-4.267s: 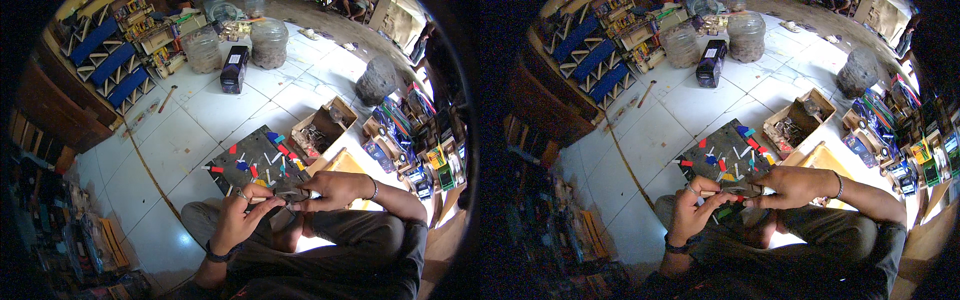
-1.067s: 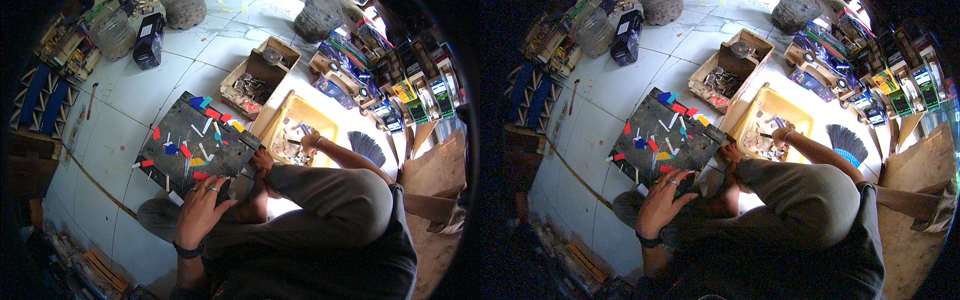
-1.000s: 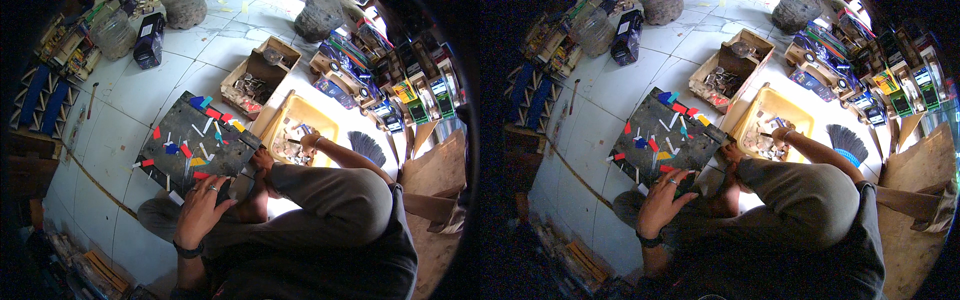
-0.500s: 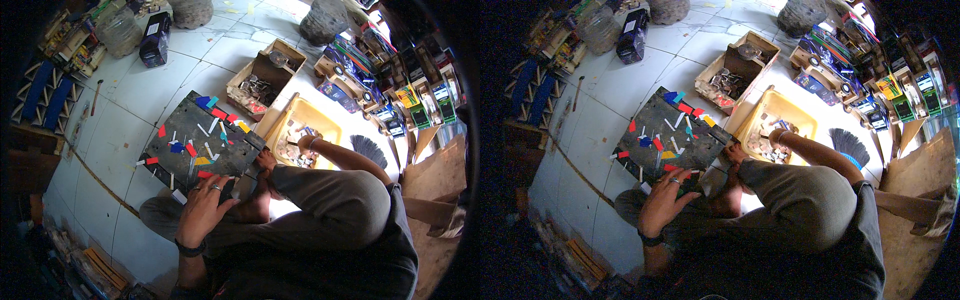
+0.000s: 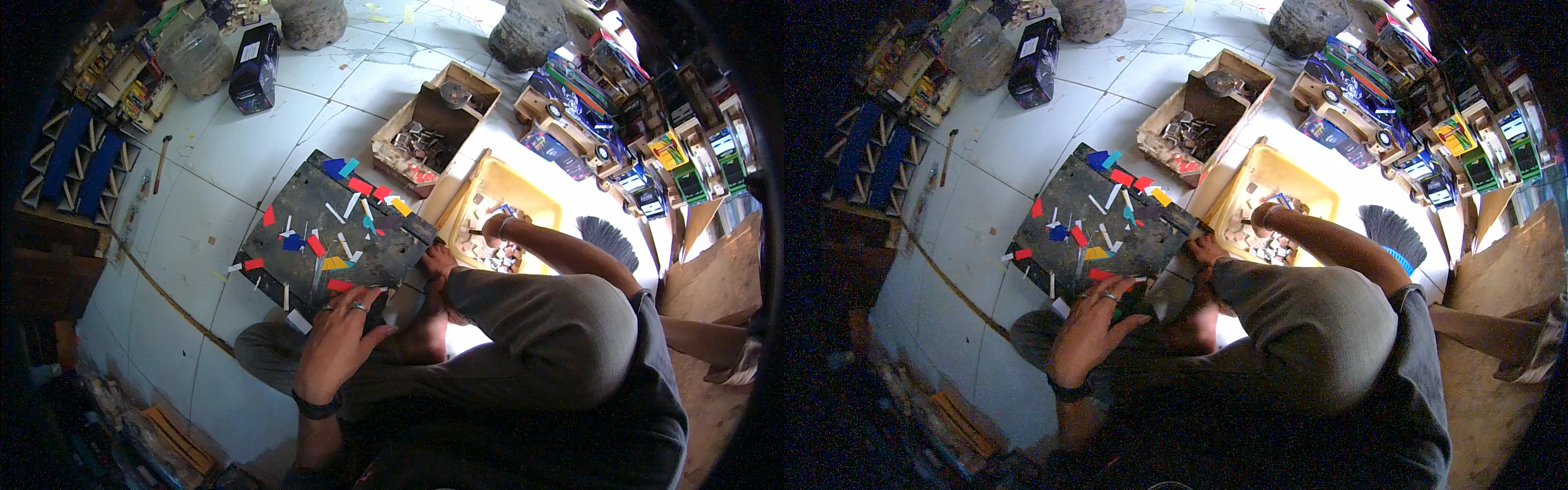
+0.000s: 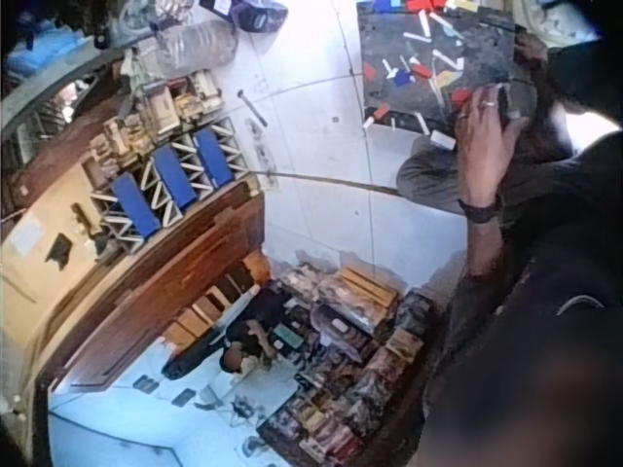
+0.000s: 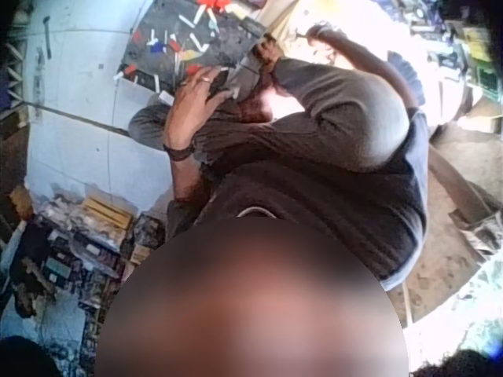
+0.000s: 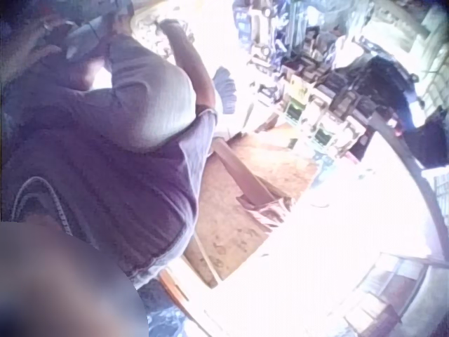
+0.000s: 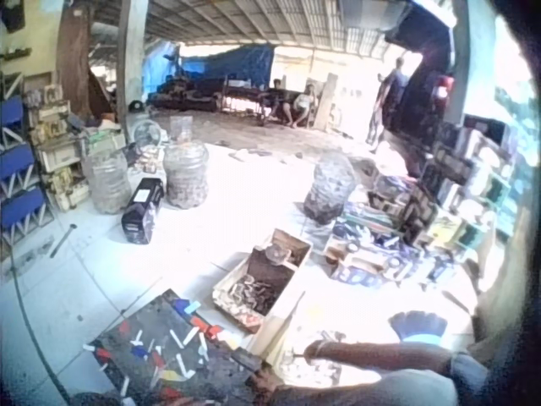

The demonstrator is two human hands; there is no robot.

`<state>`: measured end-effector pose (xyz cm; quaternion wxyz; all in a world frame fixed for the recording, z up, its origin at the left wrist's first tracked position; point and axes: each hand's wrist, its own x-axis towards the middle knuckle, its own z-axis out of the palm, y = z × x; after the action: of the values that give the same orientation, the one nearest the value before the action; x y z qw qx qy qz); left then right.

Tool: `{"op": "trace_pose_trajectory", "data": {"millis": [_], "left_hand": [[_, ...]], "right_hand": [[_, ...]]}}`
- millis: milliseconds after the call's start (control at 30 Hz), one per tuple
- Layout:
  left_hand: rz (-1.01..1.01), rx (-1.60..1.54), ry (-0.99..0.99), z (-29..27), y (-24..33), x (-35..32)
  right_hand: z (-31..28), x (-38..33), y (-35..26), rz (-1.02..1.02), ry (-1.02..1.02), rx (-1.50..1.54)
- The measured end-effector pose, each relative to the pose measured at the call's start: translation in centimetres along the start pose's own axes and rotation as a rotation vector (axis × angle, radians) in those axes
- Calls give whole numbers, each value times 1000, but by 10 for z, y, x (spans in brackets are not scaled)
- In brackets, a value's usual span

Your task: The person sits on the floor and repeatedly picks up small colored plastic strips, trims them with pliers, and places the trimmed pieces into a yellow bin. A second person briefly joins and uses a hammer on the same board.

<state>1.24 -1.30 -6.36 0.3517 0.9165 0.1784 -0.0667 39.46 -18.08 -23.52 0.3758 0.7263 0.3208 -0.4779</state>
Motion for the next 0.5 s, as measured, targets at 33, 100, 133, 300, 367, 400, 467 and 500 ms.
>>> {"op": "trace_pose_trajectory", "data": {"millis": [33, 100, 133, 300, 367, 400, 467, 500], "left_hand": [[-6, -8, -5, -1, 0, 0], [0, -12, 2, -2, -1, 0], [2, -14, 7, -2, -1, 0], [2, -18, -3, -3, -5, -1], [14, -19, 33, -4, -6, -1], [24, -24, 54, -4, -7, -1], [32, 19, 75, -5, -7, -2], [55, -17, 99, -7, -7, -2]], "right_hand": [[1, 3, 1, 1, -2, 7], [2, 11, 2, -1, -5, 28], [3, 14, 4, -6, -7, 39], [9, 9, 28, -78, 137, 226], [-5, -6, 48, -231, 104, 3], [-16, -14, 53, -214, -54, -25], [-26, -47, 71, -251, -41, 56], [-31, -65, 75, -197, -56, 156]]}}
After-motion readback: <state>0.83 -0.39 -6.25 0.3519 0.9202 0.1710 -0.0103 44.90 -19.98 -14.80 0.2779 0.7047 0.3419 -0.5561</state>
